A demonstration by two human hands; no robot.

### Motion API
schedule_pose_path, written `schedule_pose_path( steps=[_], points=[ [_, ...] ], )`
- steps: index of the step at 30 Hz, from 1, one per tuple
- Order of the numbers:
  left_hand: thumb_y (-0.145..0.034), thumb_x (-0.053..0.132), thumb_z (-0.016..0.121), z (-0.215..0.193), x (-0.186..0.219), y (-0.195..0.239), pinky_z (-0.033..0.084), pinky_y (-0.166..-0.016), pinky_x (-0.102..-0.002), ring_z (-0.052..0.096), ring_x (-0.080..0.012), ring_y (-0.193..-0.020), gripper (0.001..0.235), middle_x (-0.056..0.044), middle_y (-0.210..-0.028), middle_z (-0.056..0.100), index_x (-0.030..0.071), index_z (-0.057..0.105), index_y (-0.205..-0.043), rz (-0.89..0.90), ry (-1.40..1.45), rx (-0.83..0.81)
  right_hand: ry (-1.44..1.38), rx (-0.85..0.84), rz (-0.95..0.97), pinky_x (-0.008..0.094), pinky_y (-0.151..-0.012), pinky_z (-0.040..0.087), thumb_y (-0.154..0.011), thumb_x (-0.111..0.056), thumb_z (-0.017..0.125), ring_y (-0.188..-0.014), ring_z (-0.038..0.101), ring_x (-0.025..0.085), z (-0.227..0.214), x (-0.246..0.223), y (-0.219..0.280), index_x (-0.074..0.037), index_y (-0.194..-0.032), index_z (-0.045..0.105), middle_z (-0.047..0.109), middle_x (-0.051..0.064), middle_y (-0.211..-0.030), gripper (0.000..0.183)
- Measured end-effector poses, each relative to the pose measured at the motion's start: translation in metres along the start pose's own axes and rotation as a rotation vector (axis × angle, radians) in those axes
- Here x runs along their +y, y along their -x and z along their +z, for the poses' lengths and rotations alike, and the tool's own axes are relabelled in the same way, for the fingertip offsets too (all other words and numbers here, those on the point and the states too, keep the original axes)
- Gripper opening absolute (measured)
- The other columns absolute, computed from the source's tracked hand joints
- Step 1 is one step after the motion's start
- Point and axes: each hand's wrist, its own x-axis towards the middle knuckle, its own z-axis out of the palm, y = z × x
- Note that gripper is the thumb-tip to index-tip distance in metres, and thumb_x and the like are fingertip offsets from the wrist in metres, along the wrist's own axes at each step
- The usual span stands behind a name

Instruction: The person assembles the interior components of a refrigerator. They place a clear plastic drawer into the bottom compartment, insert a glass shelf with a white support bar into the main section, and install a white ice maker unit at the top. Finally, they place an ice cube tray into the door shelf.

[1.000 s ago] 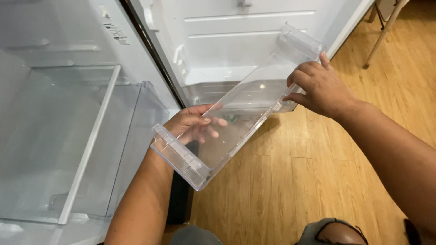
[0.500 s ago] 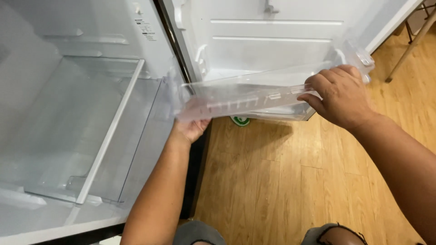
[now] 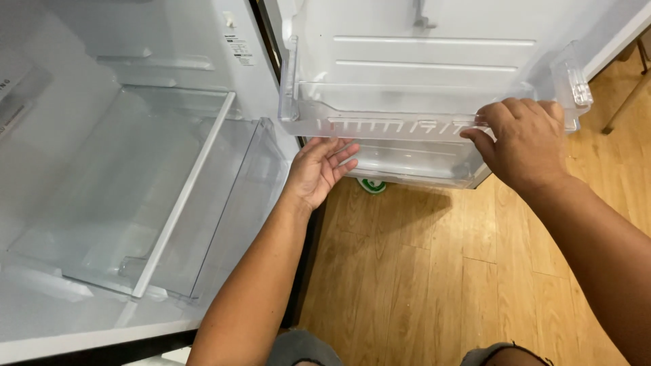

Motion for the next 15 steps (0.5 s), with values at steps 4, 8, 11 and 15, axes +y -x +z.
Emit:
schedule_pose_path(
  steps=[4,8,11,15],
  points=[
    [-0.101,0.022,0.062,0.003,0.003,-0.009,0.062,-0.090,-0.043,0.070,-0.0302,-0.111,0.028,-0.018,-0.114,0.067,-0.002,0.055,-0.113,-0.001,0.017,0.010,-0.023,0.033,-0.020,0.041,-0.106,0.038,-0.105,-0.048,0.071,-0.106,0.066,0.020,0.001,0.000,-0.006,-0.015,-0.103,0.072,0.072,0.000,-0.101,0.033],
    [-0.097,0.033,0.065,0.008,0.006,-0.013,0.061,-0.092,-0.042,0.069,-0.0296,-0.112,0.043,-0.018,-0.116,0.066,-0.004,0.056,-0.118,-0.024,0.004,0.049,-0.001,0.044,-0.024,0.040,-0.104,0.039,-0.104,-0.046,0.073,-0.104,0.065,0.020,0.003,0.003,-0.012,-0.015,-0.102,0.073,0.071,0.000,-0.099,0.031],
    [-0.097,0.034,0.066,0.008,0.007,-0.014,0.061,-0.093,-0.042,0.069,-0.0297,-0.113,0.045,-0.018,-0.116,0.065,-0.004,0.055,-0.119,-0.031,-0.004,0.052,-0.006,0.056,-0.034,0.040,-0.106,0.039,-0.105,-0.044,0.074,-0.103,0.065,0.019,0.006,0.005,-0.015,-0.015,-0.103,0.073,0.071,0.000,-0.100,0.029],
    [-0.097,0.033,0.065,0.008,0.006,-0.016,0.061,-0.093,-0.042,0.069,-0.0289,-0.112,0.042,-0.017,-0.116,0.066,-0.003,0.056,-0.117,-0.027,-0.016,0.056,0.019,0.092,-0.058,0.039,-0.106,0.039,-0.105,-0.043,0.075,-0.101,0.065,0.018,0.010,0.009,-0.016,-0.017,-0.103,0.074,0.071,-0.001,-0.098,0.027]
  ],
)
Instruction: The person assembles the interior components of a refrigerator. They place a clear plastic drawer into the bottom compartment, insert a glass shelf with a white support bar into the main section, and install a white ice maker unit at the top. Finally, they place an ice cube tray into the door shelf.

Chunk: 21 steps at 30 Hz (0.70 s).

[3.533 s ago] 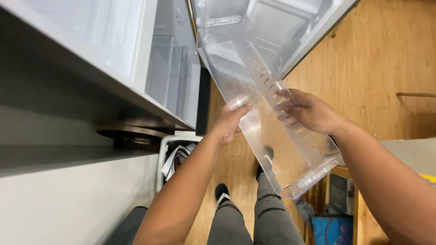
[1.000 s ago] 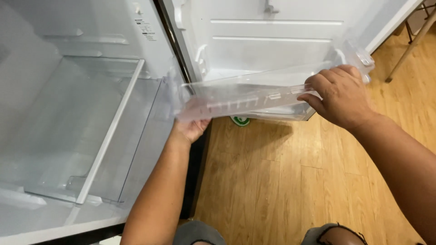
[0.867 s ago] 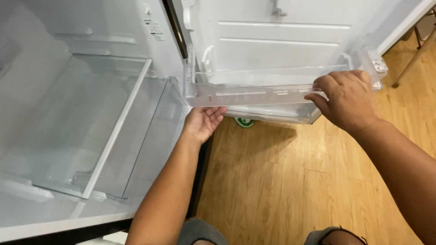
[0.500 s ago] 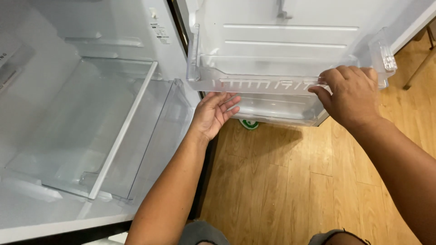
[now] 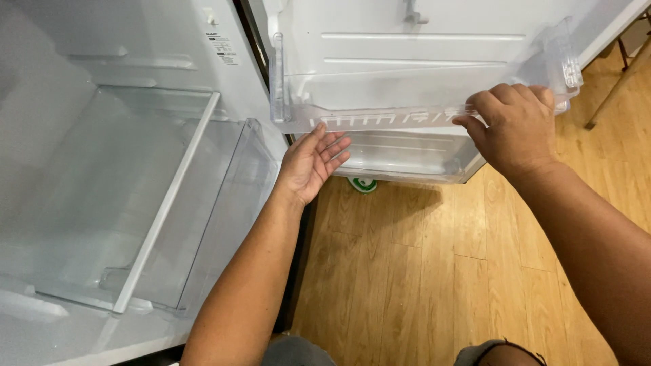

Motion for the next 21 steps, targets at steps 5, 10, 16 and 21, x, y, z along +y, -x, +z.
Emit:
schedule_pose_path(
  steps=[5,10,16,21],
  points=[
    [-0.098,0.023,0.066,-0.005,-0.008,-0.001,0.060,-0.097,-0.044,0.068,-0.0287,-0.114,0.030,-0.016,-0.117,0.066,-0.001,0.055,-0.113,0.038,0.034,0.022,-0.036,0.088,-0.009,0.034,-0.098,0.039,-0.108,-0.038,0.077,-0.098,0.067,0.015,0.028,0.010,0.012,-0.020,-0.099,0.075,0.074,-0.003,-0.098,0.021],
    [-0.101,0.007,0.062,-0.011,-0.019,-0.005,0.059,-0.106,-0.046,0.067,-0.0310,-0.121,0.018,-0.016,-0.119,0.061,-0.001,0.055,-0.116,0.071,0.142,-0.022,-0.034,0.156,-0.001,0.033,-0.101,0.040,-0.108,-0.029,0.079,-0.097,0.068,0.010,0.040,0.013,0.020,-0.022,-0.099,0.075,0.075,-0.007,-0.097,0.012],
    [-0.097,0.002,0.053,-0.024,-0.029,-0.001,0.058,-0.102,-0.045,0.065,-0.0283,-0.115,0.037,-0.020,-0.133,0.063,0.010,0.057,-0.133,0.112,0.253,-0.021,-0.116,0.290,0.002,0.033,-0.099,0.039,-0.103,-0.016,0.081,-0.100,0.070,0.012,0.044,0.020,0.027,-0.022,-0.096,0.075,0.077,-0.007,-0.100,0.011],
    [-0.108,0.053,0.051,-0.031,-0.021,0.020,0.061,-0.099,-0.059,0.067,-0.0334,-0.115,0.066,-0.016,-0.132,0.059,0.001,0.046,-0.149,0.025,0.321,-0.309,-0.347,0.274,0.018,0.038,-0.112,0.045,-0.106,-0.009,0.080,-0.119,0.071,0.014,0.042,0.031,0.032,-0.017,-0.099,0.074,0.076,-0.003,-0.110,0.012]
  ],
)
